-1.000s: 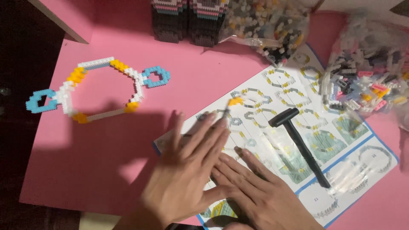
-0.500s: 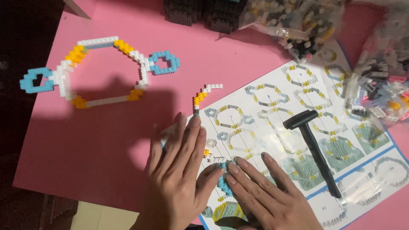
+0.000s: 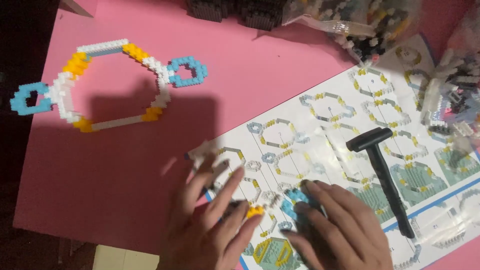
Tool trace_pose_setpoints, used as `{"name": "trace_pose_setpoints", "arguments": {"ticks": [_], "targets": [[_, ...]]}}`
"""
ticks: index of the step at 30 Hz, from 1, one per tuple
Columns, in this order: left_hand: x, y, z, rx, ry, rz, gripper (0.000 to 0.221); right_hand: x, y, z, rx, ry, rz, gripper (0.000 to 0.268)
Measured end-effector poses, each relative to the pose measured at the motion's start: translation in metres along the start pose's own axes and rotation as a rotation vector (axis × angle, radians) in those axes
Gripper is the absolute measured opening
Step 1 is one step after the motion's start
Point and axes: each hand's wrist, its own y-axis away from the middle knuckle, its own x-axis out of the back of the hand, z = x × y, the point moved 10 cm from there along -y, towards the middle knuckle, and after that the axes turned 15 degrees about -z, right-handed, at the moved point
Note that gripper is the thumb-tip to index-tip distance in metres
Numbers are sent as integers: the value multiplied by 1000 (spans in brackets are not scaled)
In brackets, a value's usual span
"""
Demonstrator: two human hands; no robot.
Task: Assembling a structure using small interlocking plastic toy blocks while following printed instructions.
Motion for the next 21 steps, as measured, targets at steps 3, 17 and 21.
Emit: {"name": "trace_pose_setpoints", "arguments": {"ticks": [3,17,21], "targets": [[1,2,4,-68,28,4,40,9,4,7,-129,-34,112,32],[-3,-4,-12,-12,60,-25,28,10,8,36,-364,-40,86,18],[0,-9,-15,-17,199,-1,20,8,5,39,-376,-72,99,19]]}}
